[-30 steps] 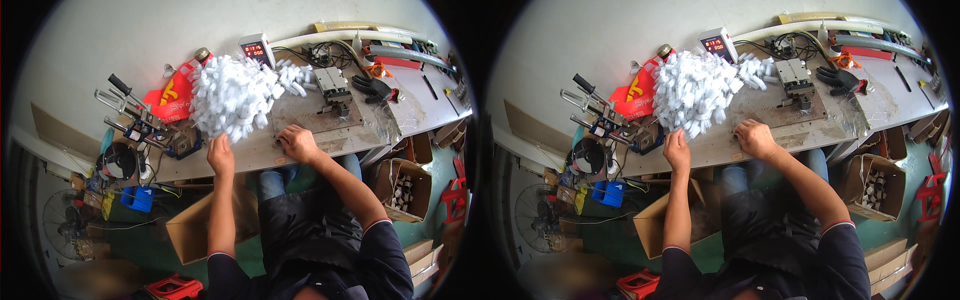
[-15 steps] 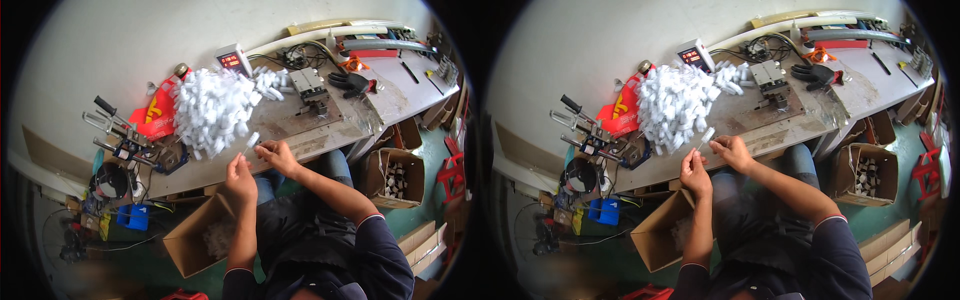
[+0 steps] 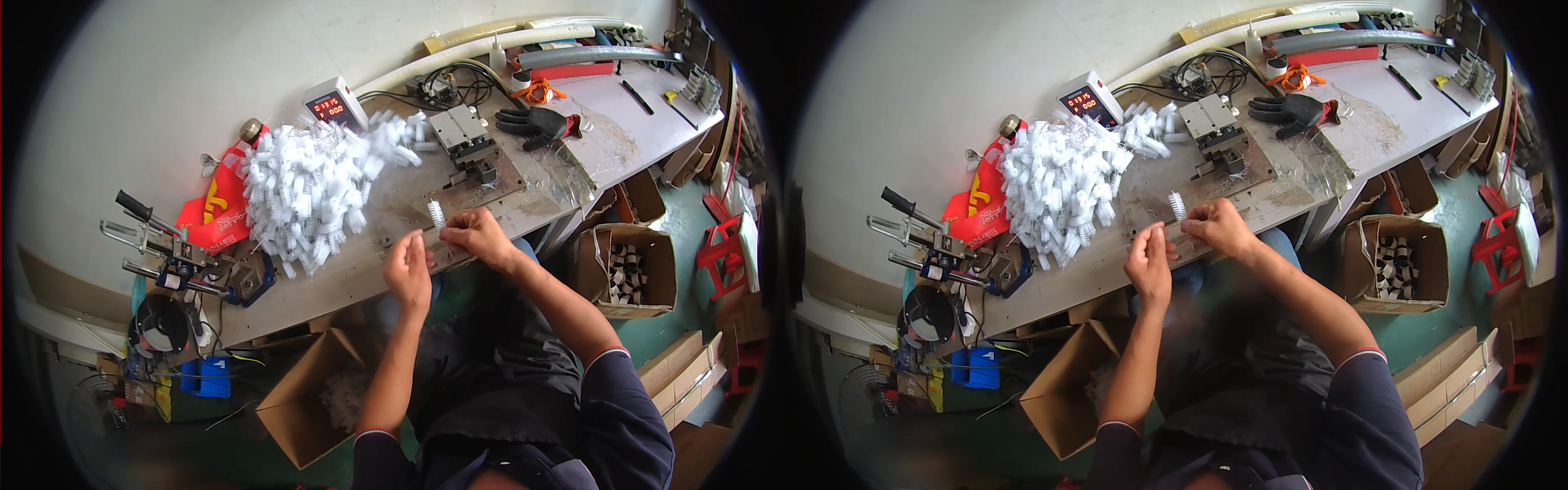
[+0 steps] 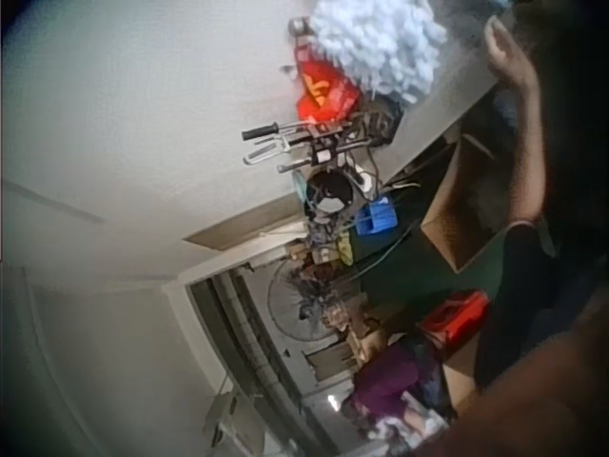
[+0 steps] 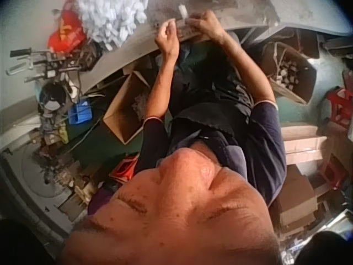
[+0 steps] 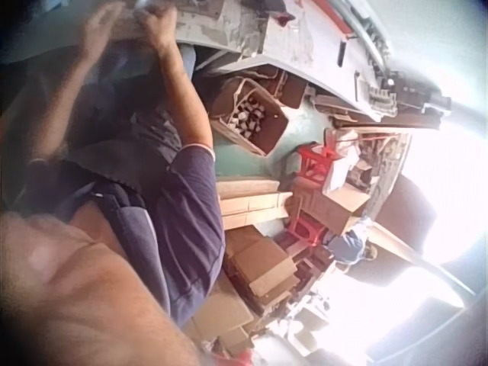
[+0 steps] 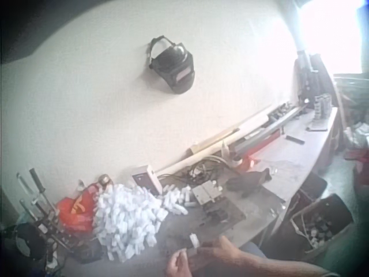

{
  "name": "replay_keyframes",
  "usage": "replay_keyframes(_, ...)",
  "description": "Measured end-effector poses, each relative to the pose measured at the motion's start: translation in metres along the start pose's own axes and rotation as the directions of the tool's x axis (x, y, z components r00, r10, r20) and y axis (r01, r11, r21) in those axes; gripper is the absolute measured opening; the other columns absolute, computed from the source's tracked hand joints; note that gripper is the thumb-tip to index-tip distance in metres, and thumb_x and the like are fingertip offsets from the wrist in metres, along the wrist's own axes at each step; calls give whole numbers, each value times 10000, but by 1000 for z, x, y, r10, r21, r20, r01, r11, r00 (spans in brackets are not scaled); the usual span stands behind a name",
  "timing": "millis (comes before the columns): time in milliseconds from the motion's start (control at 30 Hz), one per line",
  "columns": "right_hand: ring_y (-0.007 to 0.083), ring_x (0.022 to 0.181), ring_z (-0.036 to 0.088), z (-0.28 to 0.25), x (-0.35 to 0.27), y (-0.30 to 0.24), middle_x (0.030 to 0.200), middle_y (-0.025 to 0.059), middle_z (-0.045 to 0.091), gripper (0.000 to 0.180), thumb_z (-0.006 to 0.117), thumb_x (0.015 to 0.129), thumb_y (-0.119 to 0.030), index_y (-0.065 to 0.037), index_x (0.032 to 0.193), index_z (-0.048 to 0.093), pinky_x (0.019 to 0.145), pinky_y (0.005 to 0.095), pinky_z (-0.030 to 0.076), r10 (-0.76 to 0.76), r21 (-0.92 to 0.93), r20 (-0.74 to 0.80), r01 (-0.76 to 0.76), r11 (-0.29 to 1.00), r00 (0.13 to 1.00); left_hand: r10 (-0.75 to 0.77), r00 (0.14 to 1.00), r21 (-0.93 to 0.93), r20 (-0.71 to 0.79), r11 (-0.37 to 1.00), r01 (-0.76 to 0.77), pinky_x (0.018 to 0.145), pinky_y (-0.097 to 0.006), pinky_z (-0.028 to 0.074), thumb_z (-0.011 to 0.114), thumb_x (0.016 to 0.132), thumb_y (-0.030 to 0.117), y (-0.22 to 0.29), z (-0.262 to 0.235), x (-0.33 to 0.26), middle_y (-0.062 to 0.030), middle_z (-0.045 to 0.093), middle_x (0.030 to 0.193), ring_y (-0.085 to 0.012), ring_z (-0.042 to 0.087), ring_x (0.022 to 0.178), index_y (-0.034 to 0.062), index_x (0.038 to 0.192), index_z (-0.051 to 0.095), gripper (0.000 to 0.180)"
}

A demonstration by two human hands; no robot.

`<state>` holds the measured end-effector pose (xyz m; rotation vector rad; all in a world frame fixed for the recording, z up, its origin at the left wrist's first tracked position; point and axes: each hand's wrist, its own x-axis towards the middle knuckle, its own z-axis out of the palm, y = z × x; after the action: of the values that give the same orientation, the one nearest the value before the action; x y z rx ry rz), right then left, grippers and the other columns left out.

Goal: The person assembles small white plastic components by hand, then uses a benchtop press to secure the parts together.

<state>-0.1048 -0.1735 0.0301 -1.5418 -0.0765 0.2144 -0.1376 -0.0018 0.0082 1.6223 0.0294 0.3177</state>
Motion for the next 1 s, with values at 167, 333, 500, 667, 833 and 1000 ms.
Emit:
replay_keyframes(167, 65, 608, 550, -28, 1, -4, 677, -22, 613, 203, 701, 937, -187, -20, 822, 698, 550, 245, 418, 12, -143, 197, 16, 990, 980, -208, 943, -155, 259, 955, 254, 581, -242, 541, 660, 1042, 263, 13, 16, 43, -42, 707, 937, -102, 661, 727, -9, 1159, 704, 299)
replay_keyframes(333, 73, 600, 554, -39, -2, -15, 654, -10, 606, 215, 688, 893, -194, -23, 763, 684, 556, 248, 437, 162, -102, 230, -142, 985, 959, -294, 873, -202, 389, 897, 392, 539, -247, 542, 713, 1001, 212, 9, 22, 61, -33, 700, 848, -105, 661, 675, 15, 1069, 714, 208)
replay_keyframes(500, 72, 636, 557, -41, -4, 1, 685, -14, 617, 189, 697, 925, -190, -12, 863, 719, 578, 261, 439, -70, -128, 52, 76, 989, 996, -339, 864, -273, 371, 850, 451, 538, -257, 558, 729, 980, 179, 4, 33, 74, -47, 693, 829, -106, 640, 647, 7, 1003, 696, 177)
replay_keyframes(667, 106, 655, 584, -50, -6, 6, 685, 44, 630, 195, 702, 893, -167, 27, 881, 714, 610, 317, 481, -215, -403, -104, 157, 902, 971, -320, 874, -141, 365, 909, 392, 524, -258, 545, 720, 983, 181, 11, 57, 80, -46, 688, 843, -107, 628, 643, 4, 1016, 693, 182)
replay_keyframes(833, 389, 734, 701, -61, 2, 3, 743, 187, 702, 202, 653, 794, -220, -45, 824, 749, 700, 467, 546, -277, -607, -383, -13, 795, 881, -130, 977, 63, 166, 991, 121, 491, -236, 491, 671, 1007, 165, 11, 61, 100, -24, 676, 870, -83, 606, 632, 10, 1086, 694, 176)
replay_keyframes(1000, 380, 745, 704, -59, 17, 3, 751, 180, 706, 205, 663, 808, -242, -53, 805, 740, 729, 466, 552, -282, -694, -411, -97, 713, 867, -39, 998, 107, 38, 994, 35, 500, -215, 482, 646, 1014, 128, -13, 36, 118, -14, 662, 856, -60, 587, 629, -8, 1129, 684, 182)
